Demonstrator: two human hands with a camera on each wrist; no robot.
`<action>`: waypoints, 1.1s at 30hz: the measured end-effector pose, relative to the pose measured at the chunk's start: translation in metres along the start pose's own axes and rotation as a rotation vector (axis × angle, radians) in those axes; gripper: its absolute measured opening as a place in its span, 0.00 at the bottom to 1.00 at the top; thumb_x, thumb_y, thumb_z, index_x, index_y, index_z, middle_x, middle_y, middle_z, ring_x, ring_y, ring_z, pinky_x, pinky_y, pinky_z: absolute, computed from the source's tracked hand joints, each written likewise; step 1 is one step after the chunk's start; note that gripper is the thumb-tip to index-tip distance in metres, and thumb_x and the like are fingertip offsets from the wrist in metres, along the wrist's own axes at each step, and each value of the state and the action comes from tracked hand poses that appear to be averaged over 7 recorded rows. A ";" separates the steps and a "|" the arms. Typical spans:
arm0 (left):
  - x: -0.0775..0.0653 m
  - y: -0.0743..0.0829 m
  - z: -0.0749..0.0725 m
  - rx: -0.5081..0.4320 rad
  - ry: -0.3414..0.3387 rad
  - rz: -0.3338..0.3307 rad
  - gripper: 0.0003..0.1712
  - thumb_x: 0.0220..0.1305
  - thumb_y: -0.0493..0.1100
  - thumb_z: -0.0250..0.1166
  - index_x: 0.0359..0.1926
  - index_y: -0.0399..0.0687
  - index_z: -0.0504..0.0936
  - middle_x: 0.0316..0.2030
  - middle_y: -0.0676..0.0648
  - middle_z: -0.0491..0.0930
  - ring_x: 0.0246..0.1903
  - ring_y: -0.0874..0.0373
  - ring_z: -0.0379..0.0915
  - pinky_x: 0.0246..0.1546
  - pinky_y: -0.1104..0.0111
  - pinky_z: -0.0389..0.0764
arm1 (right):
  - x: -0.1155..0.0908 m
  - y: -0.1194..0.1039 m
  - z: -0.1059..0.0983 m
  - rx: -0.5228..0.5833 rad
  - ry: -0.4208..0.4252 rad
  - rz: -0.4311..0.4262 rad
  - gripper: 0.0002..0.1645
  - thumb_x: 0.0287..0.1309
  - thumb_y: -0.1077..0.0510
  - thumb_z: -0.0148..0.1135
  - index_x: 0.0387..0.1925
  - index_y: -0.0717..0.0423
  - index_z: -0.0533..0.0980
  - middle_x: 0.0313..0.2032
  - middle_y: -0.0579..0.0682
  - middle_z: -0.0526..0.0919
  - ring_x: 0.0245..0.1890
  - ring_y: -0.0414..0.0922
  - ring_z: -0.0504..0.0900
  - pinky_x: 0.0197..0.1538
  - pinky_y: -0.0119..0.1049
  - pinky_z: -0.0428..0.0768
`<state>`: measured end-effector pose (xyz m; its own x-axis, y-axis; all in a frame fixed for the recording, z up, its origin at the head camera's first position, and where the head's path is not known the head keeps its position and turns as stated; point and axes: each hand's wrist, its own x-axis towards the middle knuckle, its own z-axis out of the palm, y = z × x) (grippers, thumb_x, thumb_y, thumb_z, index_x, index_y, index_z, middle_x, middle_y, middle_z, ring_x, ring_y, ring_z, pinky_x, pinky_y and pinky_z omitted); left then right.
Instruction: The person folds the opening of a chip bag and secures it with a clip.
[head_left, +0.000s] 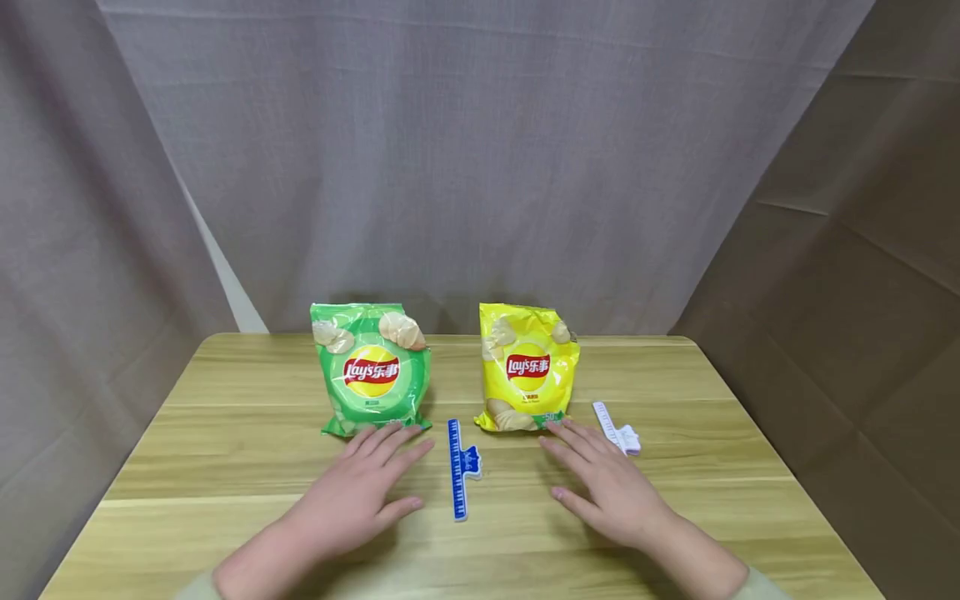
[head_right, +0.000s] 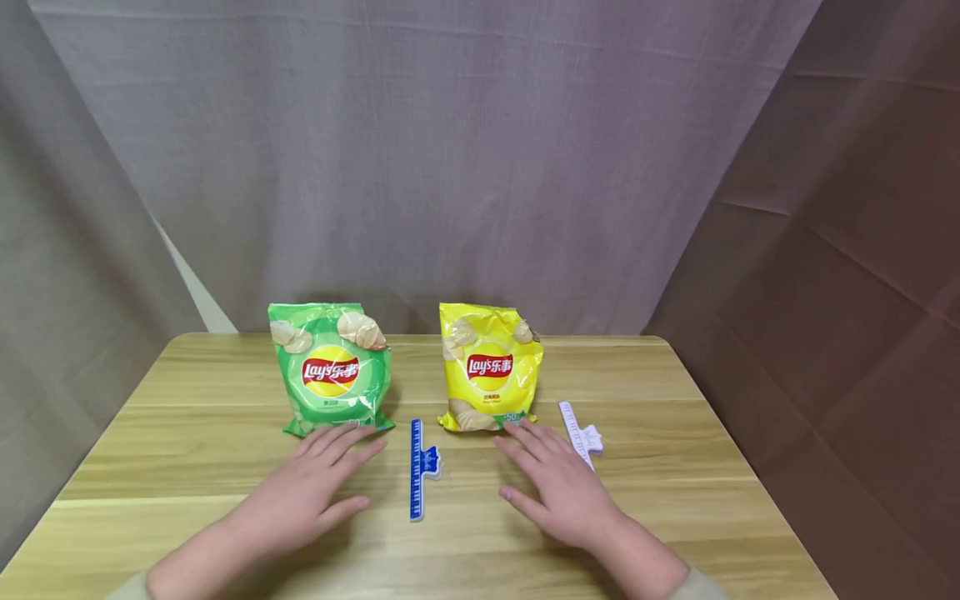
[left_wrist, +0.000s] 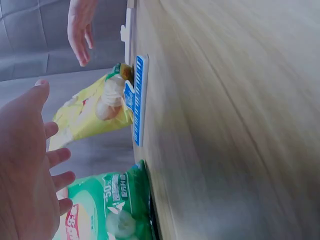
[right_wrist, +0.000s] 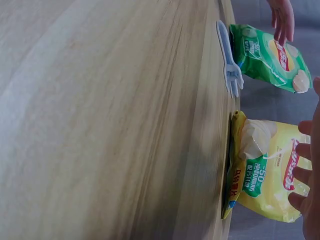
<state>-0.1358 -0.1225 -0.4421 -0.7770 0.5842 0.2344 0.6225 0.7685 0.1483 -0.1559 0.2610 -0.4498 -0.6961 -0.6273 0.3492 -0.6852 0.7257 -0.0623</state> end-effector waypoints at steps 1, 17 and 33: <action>0.001 0.001 0.000 -0.001 0.001 -0.001 0.40 0.70 0.72 0.42 0.76 0.62 0.58 0.75 0.53 0.55 0.74 0.48 0.51 0.72 0.51 0.52 | 0.000 0.000 0.000 0.012 -0.002 0.009 0.38 0.61 0.46 0.65 0.71 0.46 0.67 0.71 0.50 0.65 0.71 0.53 0.62 0.72 0.51 0.57; 0.026 0.011 -0.005 -0.030 0.066 0.035 0.38 0.71 0.66 0.51 0.77 0.64 0.56 0.72 0.51 0.61 0.71 0.50 0.55 0.71 0.52 0.55 | 0.005 0.000 0.000 0.162 0.035 0.233 0.24 0.70 0.50 0.57 0.64 0.51 0.73 0.63 0.52 0.76 0.64 0.54 0.72 0.65 0.56 0.69; 0.054 0.018 -0.011 -0.058 0.171 -0.049 0.36 0.72 0.68 0.48 0.73 0.58 0.65 0.68 0.50 0.67 0.68 0.50 0.61 0.69 0.52 0.60 | 0.019 0.013 -0.001 0.175 0.044 0.408 0.26 0.72 0.41 0.51 0.59 0.54 0.76 0.57 0.54 0.80 0.60 0.57 0.76 0.60 0.58 0.72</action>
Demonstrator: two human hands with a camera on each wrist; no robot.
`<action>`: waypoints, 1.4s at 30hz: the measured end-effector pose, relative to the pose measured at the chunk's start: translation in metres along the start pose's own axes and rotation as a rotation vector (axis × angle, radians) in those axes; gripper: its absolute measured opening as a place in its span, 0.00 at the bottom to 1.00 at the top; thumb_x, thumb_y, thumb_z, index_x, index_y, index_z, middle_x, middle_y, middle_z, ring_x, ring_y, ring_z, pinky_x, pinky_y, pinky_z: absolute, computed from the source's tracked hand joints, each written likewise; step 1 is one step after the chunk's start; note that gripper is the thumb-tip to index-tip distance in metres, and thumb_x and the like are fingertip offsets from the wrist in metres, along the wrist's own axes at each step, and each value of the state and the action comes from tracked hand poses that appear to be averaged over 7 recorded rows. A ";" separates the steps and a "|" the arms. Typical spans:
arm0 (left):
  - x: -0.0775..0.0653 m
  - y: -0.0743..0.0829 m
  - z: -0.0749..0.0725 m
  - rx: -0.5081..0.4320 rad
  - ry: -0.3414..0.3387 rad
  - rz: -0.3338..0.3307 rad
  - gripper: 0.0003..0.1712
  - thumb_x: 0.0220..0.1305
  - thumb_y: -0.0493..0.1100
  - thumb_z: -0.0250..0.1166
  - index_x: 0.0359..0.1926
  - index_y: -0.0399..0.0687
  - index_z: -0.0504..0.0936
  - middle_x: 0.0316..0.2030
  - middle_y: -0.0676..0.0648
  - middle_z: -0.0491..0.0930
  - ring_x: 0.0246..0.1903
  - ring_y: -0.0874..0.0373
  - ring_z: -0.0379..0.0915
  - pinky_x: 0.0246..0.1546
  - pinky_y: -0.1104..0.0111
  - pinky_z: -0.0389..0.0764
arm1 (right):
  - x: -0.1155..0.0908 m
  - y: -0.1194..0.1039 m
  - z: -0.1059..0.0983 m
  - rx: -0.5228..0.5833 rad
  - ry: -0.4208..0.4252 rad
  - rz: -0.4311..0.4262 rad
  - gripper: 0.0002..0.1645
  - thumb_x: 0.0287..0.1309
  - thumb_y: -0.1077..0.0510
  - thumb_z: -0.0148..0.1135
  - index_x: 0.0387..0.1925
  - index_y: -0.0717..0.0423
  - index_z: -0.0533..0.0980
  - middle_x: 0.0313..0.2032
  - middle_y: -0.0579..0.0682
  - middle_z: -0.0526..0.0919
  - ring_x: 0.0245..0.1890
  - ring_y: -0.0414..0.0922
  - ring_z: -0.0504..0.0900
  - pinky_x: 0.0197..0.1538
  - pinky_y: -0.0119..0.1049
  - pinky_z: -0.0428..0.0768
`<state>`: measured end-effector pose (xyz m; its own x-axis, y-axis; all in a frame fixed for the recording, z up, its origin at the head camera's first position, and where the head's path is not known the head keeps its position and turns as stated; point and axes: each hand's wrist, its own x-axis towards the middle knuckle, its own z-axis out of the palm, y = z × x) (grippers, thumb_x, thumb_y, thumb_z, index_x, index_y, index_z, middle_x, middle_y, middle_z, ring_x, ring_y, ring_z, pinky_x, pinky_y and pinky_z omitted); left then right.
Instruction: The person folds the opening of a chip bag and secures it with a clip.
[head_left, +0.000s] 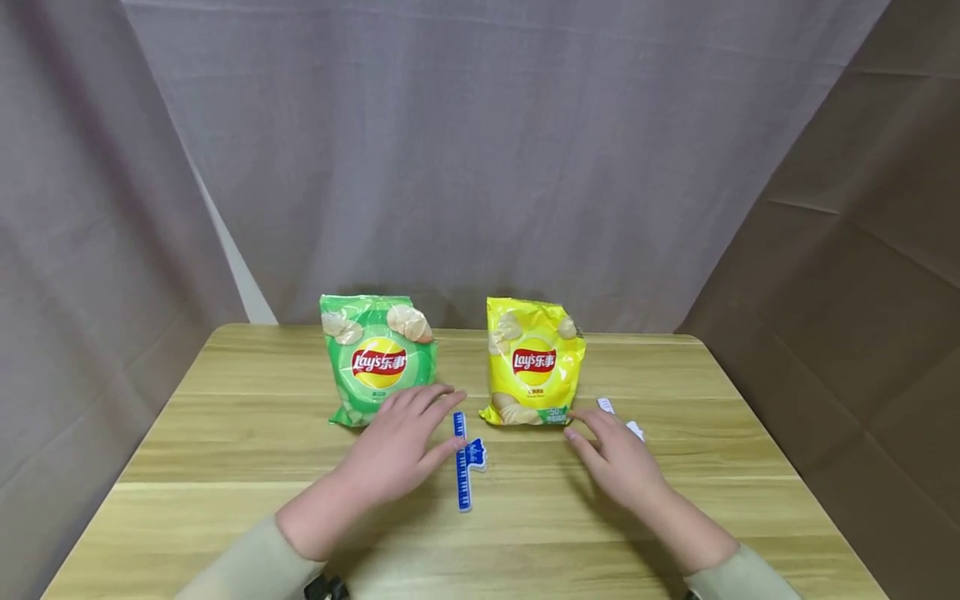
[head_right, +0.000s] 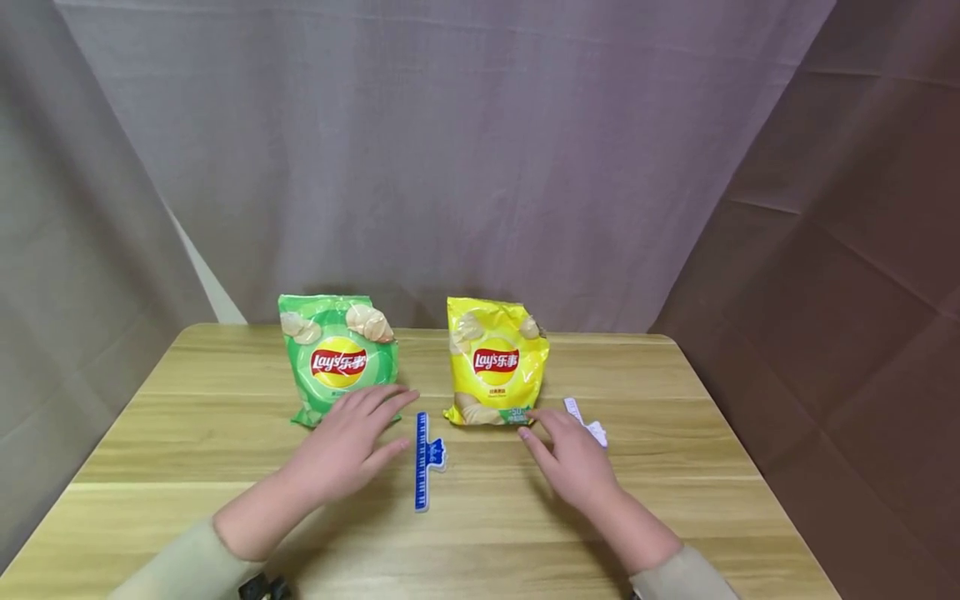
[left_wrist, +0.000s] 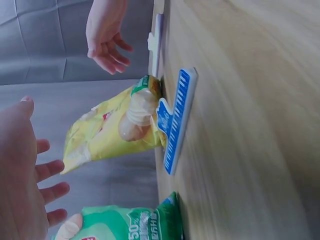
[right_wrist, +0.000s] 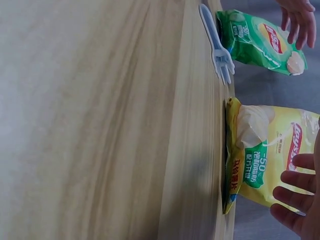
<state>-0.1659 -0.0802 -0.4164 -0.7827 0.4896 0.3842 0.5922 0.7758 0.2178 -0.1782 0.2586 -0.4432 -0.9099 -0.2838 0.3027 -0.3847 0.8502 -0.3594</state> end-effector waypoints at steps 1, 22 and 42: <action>0.002 0.001 0.000 0.000 -0.003 -0.008 0.37 0.72 0.69 0.47 0.73 0.58 0.64 0.68 0.50 0.67 0.68 0.51 0.60 0.69 0.52 0.60 | 0.002 0.000 0.000 -0.006 0.005 0.003 0.27 0.72 0.40 0.51 0.58 0.54 0.77 0.56 0.54 0.80 0.59 0.56 0.77 0.60 0.58 0.73; 0.057 0.019 -0.004 -0.031 0.045 -0.119 0.36 0.71 0.67 0.50 0.72 0.55 0.66 0.67 0.49 0.68 0.68 0.49 0.60 0.69 0.51 0.60 | 0.035 0.009 -0.002 -0.015 0.020 0.181 0.30 0.68 0.44 0.57 0.62 0.59 0.73 0.57 0.61 0.78 0.52 0.57 0.79 0.52 0.58 0.77; 0.108 0.041 0.006 0.063 0.070 -0.201 0.36 0.70 0.66 0.53 0.72 0.55 0.65 0.68 0.47 0.65 0.67 0.48 0.59 0.66 0.51 0.63 | 0.062 0.013 -0.003 0.167 -0.008 0.381 0.40 0.68 0.43 0.55 0.71 0.64 0.60 0.61 0.65 0.71 0.57 0.61 0.75 0.54 0.58 0.75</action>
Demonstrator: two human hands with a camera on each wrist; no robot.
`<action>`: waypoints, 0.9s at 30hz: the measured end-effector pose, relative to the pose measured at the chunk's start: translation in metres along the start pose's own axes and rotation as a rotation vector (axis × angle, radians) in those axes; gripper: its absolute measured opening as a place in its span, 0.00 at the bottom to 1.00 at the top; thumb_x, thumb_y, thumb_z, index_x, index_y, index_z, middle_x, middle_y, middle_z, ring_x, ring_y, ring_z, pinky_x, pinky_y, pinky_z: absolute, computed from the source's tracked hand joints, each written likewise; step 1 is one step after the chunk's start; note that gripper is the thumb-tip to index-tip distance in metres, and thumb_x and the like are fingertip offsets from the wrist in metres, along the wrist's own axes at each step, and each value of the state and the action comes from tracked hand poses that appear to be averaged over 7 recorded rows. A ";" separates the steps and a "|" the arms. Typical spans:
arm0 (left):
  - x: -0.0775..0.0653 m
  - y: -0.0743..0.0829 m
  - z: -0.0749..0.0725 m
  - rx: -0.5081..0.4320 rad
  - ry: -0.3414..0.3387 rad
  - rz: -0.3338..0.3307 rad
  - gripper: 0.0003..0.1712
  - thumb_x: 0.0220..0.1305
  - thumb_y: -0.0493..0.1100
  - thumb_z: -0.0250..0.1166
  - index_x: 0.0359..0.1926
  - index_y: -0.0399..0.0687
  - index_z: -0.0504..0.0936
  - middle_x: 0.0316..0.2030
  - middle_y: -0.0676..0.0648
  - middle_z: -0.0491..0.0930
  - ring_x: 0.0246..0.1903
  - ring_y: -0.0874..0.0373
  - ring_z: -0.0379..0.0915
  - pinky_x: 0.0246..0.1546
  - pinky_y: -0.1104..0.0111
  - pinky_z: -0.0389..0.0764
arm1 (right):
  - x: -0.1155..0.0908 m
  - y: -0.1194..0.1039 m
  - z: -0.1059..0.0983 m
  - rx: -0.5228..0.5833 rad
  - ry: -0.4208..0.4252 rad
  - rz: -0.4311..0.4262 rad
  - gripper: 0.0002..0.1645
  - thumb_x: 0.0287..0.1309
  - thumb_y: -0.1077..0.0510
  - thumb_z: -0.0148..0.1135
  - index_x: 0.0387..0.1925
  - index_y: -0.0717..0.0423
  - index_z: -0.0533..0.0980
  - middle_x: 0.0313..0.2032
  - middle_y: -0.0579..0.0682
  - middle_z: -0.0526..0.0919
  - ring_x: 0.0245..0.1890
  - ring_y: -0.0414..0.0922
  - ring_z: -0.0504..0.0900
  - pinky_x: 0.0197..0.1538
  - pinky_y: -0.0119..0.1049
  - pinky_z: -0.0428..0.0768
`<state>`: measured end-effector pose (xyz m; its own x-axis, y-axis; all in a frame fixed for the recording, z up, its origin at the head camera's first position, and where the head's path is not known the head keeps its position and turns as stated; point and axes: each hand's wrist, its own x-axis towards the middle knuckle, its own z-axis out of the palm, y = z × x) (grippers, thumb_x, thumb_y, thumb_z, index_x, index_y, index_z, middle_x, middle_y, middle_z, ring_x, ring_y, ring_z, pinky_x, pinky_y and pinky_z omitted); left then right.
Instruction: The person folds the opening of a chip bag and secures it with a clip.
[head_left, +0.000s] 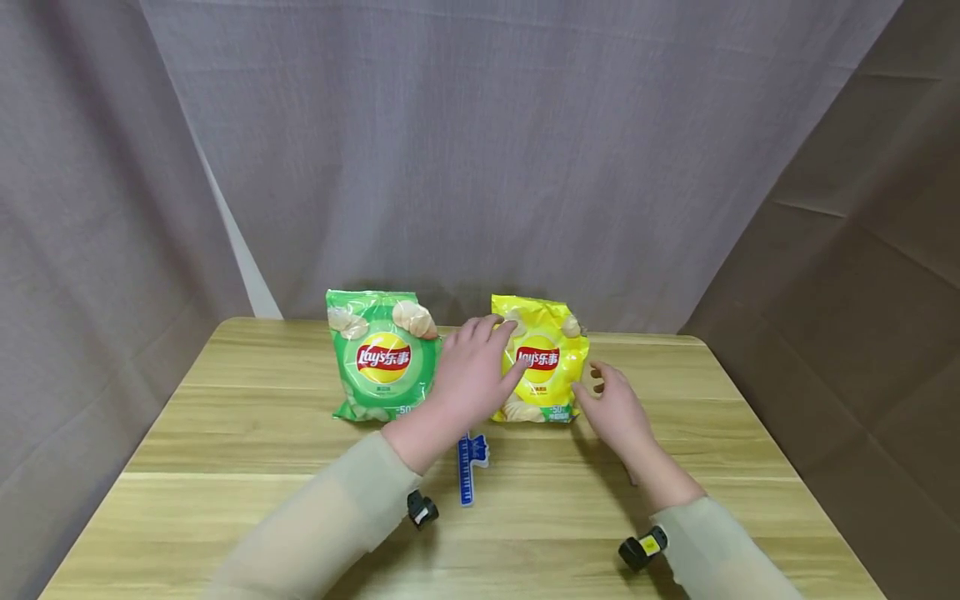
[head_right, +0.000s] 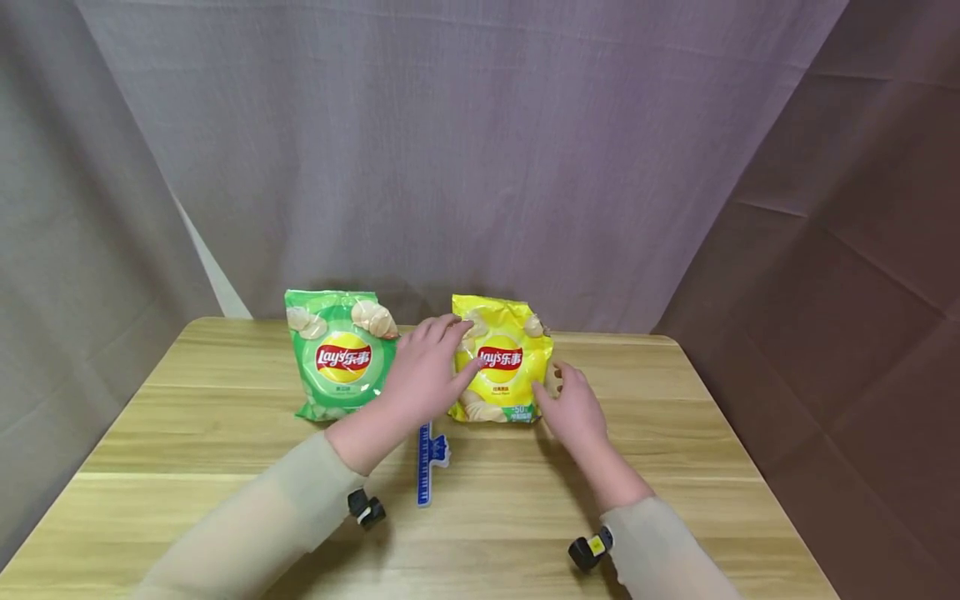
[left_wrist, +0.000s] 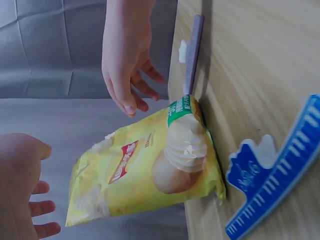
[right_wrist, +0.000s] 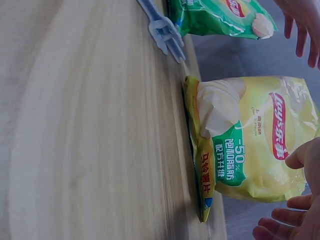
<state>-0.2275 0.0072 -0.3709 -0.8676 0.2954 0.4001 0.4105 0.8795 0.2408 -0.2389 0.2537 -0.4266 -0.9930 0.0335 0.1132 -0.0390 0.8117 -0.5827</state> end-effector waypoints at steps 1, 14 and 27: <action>0.003 0.002 0.000 0.016 -0.001 -0.001 0.36 0.70 0.65 0.53 0.72 0.55 0.65 0.68 0.47 0.65 0.67 0.48 0.59 0.66 0.52 0.63 | 0.001 0.000 0.001 0.018 0.000 0.011 0.40 0.68 0.43 0.55 0.71 0.64 0.60 0.62 0.65 0.71 0.57 0.60 0.74 0.55 0.57 0.75; 0.030 0.013 0.007 0.123 0.007 0.016 0.36 0.70 0.65 0.54 0.73 0.57 0.64 0.70 0.49 0.64 0.67 0.47 0.58 0.66 0.51 0.61 | 0.016 0.000 0.006 0.244 0.015 0.066 0.38 0.71 0.49 0.53 0.72 0.67 0.57 0.63 0.65 0.69 0.59 0.60 0.71 0.60 0.55 0.73; 0.058 0.020 0.005 0.188 -0.083 -0.015 0.37 0.70 0.64 0.53 0.75 0.61 0.60 0.74 0.53 0.59 0.72 0.47 0.52 0.71 0.50 0.54 | 0.023 -0.002 0.010 0.365 0.045 0.116 0.36 0.71 0.52 0.52 0.71 0.67 0.58 0.63 0.64 0.70 0.60 0.59 0.70 0.63 0.51 0.71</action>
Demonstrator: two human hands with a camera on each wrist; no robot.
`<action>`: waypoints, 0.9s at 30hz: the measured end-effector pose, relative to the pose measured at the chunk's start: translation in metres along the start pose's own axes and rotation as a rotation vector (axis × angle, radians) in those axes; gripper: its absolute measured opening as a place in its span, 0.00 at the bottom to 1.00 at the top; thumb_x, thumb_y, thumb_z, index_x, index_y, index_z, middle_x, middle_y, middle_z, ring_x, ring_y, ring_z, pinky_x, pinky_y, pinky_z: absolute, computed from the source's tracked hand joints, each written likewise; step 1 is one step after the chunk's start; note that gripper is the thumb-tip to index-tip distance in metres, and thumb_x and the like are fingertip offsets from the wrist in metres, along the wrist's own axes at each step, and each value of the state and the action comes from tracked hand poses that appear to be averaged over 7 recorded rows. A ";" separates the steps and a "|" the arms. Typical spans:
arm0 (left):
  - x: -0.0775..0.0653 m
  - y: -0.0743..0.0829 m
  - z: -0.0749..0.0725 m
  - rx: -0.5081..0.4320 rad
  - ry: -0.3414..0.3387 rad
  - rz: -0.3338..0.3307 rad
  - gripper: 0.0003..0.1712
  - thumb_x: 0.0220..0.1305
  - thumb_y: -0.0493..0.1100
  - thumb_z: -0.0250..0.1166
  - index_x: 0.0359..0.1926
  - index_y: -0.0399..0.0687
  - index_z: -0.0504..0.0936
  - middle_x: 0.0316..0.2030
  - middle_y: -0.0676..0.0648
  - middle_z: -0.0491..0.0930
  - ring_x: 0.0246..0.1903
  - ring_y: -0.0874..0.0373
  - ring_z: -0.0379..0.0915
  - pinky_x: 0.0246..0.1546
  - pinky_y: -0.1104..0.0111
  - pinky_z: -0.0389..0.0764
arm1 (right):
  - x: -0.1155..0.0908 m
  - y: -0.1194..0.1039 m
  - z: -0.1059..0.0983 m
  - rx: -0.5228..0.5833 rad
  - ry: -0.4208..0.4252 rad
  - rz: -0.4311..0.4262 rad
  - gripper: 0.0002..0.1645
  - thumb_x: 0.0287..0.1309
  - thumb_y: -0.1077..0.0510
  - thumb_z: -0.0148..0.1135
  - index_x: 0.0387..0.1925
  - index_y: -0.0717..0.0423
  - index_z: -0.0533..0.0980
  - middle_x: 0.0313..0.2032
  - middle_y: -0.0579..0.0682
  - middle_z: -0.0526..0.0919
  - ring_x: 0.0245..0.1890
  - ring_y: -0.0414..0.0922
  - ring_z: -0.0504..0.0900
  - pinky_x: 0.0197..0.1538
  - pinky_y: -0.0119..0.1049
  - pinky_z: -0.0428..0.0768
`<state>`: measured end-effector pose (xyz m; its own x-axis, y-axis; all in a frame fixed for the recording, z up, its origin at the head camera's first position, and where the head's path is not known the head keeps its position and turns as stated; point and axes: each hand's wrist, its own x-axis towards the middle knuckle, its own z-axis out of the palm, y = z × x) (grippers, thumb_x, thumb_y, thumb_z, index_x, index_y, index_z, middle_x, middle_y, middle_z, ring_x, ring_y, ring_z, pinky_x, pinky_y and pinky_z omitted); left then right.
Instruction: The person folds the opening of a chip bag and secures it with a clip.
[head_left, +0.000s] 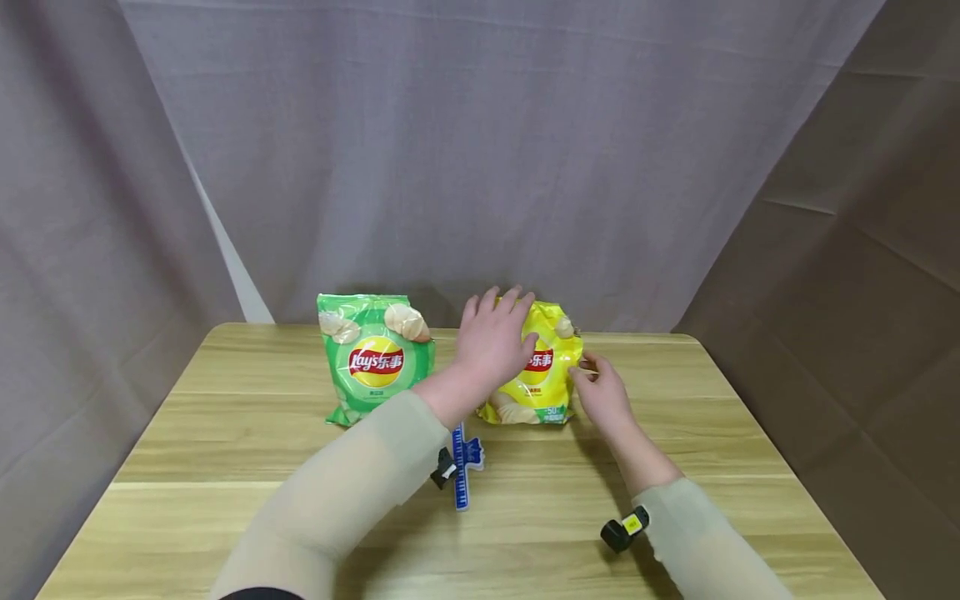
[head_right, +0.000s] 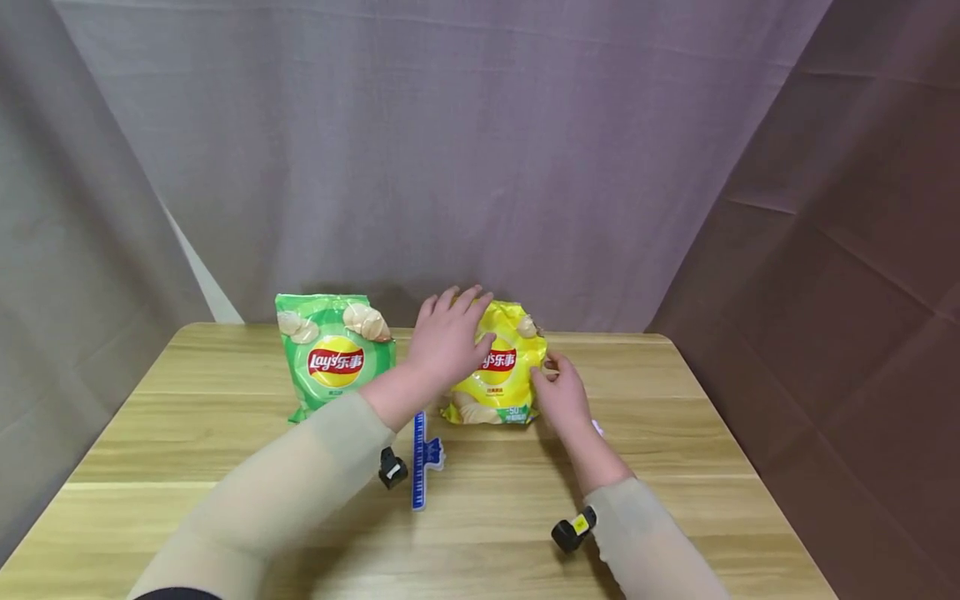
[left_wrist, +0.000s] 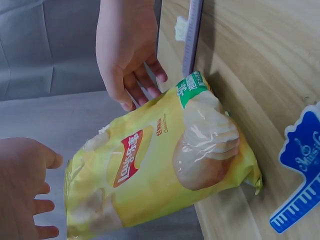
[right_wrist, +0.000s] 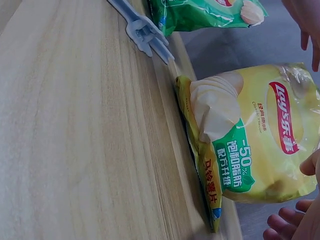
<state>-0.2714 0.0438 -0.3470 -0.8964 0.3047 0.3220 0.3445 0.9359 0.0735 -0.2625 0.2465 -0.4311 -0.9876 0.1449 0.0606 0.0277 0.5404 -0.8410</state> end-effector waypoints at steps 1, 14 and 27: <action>0.002 0.001 0.000 0.004 -0.009 -0.002 0.37 0.71 0.64 0.53 0.76 0.61 0.59 0.74 0.53 0.59 0.72 0.48 0.52 0.71 0.50 0.54 | 0.001 0.001 0.000 0.003 -0.002 0.002 0.36 0.71 0.53 0.52 0.71 0.67 0.57 0.63 0.64 0.70 0.60 0.59 0.70 0.63 0.51 0.71; 0.021 0.010 0.000 0.004 -0.053 -0.022 0.36 0.72 0.61 0.54 0.75 0.58 0.60 0.71 0.53 0.65 0.69 0.50 0.60 0.71 0.49 0.52 | 0.008 0.003 0.005 0.047 -0.023 0.029 0.33 0.72 0.56 0.49 0.70 0.70 0.59 0.62 0.66 0.70 0.61 0.59 0.69 0.65 0.51 0.70; 0.028 0.006 0.002 -0.003 -0.038 -0.009 0.25 0.71 0.57 0.56 0.64 0.57 0.75 0.58 0.54 0.77 0.58 0.53 0.69 0.66 0.53 0.59 | 0.016 0.010 0.004 0.061 0.004 0.017 0.25 0.73 0.57 0.47 0.63 0.71 0.67 0.52 0.65 0.74 0.53 0.55 0.72 0.61 0.49 0.70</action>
<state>-0.2949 0.0583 -0.3392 -0.9094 0.3027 0.2854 0.3371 0.9381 0.0791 -0.2786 0.2502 -0.4405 -0.9865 0.1565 0.0481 0.0346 0.4864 -0.8730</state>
